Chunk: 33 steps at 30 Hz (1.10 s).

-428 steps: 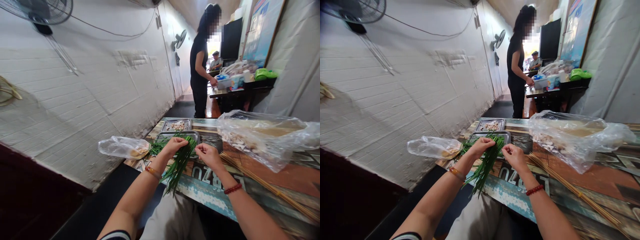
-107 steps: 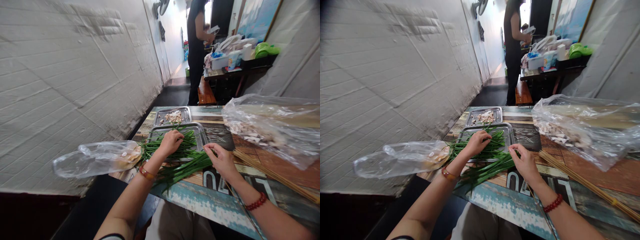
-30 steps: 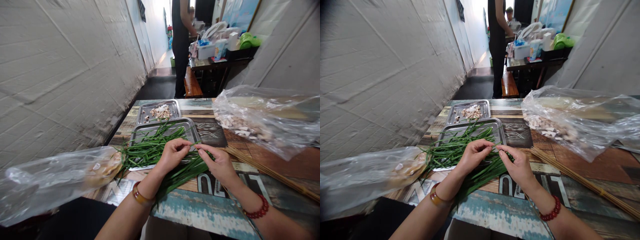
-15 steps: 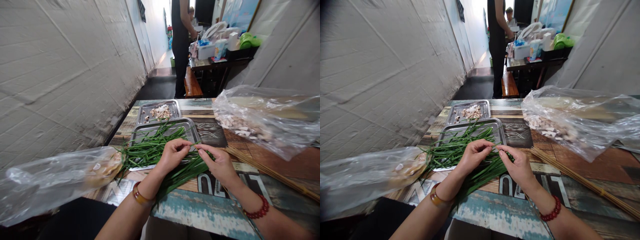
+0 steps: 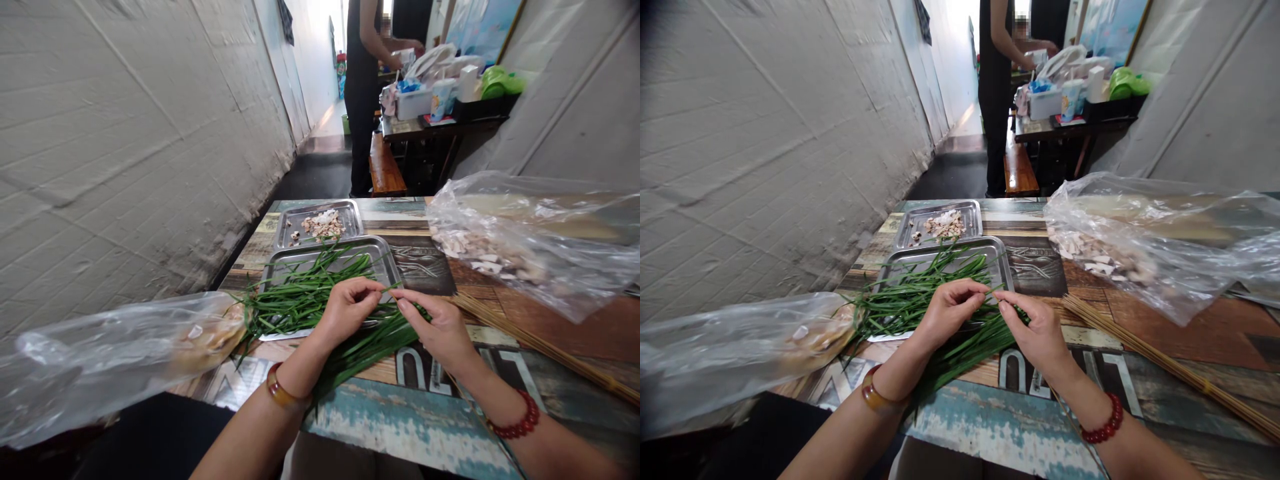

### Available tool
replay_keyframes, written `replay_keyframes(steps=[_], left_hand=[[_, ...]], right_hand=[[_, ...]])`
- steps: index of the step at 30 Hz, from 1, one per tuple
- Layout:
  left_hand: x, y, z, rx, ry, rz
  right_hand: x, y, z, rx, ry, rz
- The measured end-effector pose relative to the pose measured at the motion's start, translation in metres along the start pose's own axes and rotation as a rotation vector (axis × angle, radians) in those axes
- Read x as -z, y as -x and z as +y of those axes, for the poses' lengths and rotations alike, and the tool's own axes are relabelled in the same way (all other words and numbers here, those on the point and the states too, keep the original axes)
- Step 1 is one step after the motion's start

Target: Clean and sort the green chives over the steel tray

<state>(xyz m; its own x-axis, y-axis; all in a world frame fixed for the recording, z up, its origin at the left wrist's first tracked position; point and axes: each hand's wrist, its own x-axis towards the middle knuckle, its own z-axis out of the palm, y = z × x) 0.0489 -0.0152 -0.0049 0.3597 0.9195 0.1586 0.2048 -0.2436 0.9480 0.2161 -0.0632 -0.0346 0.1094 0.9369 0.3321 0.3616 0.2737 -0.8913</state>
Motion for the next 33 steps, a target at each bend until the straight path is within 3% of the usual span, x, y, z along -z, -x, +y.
replay_keyframes(steps=[18,26,33], left_hand=[[-0.004,0.001,-0.009,-0.271,-0.221,0.036],[-0.004,0.003,-0.007,-0.308,-0.28,0.062],[-0.005,0.005,-0.012,-0.352,-0.361,0.072]], right_hand=[[0.0,0.001,0.003,-0.032,0.063,-0.021],[-0.001,0.001,0.002,-0.131,0.0,-0.034],[0.0,0.002,0.001,-0.076,0.039,-0.056]])
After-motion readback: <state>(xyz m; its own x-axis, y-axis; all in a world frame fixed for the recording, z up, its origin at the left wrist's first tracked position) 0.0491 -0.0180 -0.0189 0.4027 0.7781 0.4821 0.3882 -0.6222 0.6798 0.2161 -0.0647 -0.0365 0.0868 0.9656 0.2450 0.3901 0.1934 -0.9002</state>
